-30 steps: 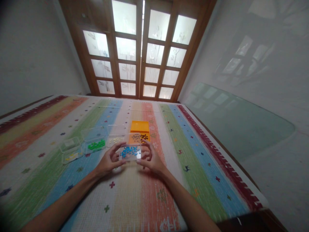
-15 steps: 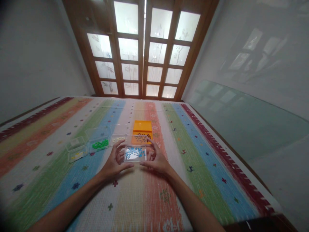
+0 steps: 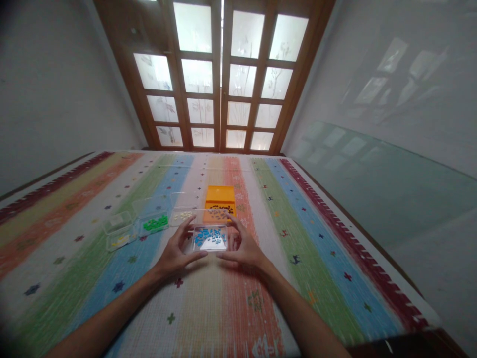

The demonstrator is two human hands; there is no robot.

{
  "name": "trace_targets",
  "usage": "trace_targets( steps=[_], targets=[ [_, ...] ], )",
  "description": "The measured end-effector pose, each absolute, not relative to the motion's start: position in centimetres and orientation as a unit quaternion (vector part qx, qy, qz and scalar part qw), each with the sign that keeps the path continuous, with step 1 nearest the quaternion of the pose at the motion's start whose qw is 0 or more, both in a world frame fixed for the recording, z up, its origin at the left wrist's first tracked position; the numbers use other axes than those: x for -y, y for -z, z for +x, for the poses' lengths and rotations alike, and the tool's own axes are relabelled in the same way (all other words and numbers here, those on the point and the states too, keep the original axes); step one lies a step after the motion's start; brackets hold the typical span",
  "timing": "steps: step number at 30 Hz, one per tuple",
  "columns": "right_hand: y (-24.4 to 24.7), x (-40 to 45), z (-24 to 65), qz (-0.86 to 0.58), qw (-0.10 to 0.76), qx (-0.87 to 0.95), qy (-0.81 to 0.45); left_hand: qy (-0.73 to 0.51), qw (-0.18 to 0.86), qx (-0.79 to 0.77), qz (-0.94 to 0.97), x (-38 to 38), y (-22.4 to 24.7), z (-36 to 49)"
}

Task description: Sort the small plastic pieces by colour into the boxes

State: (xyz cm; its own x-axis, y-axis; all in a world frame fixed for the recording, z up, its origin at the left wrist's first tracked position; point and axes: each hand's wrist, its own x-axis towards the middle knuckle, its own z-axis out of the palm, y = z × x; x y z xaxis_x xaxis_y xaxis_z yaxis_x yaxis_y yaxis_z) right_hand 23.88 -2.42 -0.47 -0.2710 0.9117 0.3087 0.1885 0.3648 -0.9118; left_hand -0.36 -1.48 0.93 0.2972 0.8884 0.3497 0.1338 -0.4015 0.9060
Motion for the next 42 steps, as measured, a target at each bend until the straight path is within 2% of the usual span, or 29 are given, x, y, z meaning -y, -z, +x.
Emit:
trace_targets(
  steps=[3,9,15,22,42],
  targets=[
    [0.0,2.7,23.6,-0.395,0.455,0.702,-0.379,-0.492,0.405,-0.347,0.688,1.4,-0.7,-0.3],
    [-1.1,3.1,22.7,-0.388,0.497,0.766,-0.125,-0.522,0.396,-0.318,0.686,1.3,-0.2,-0.3],
    [-1.8,3.7,22.3,-0.337,0.479,0.81,-0.014,-0.516,0.371,-0.325,0.7,1.4,-0.3,-0.4],
    [-2.5,3.9,22.3,-0.269,0.472,0.839,0.017,-0.53,0.356,-0.305,0.707,1.3,-0.4,-0.5],
    [-1.8,3.7,22.7,-0.273,0.451,0.849,-0.008,-0.498,0.222,-0.307,0.78,1.2,-0.8,-1.0]
  ],
)
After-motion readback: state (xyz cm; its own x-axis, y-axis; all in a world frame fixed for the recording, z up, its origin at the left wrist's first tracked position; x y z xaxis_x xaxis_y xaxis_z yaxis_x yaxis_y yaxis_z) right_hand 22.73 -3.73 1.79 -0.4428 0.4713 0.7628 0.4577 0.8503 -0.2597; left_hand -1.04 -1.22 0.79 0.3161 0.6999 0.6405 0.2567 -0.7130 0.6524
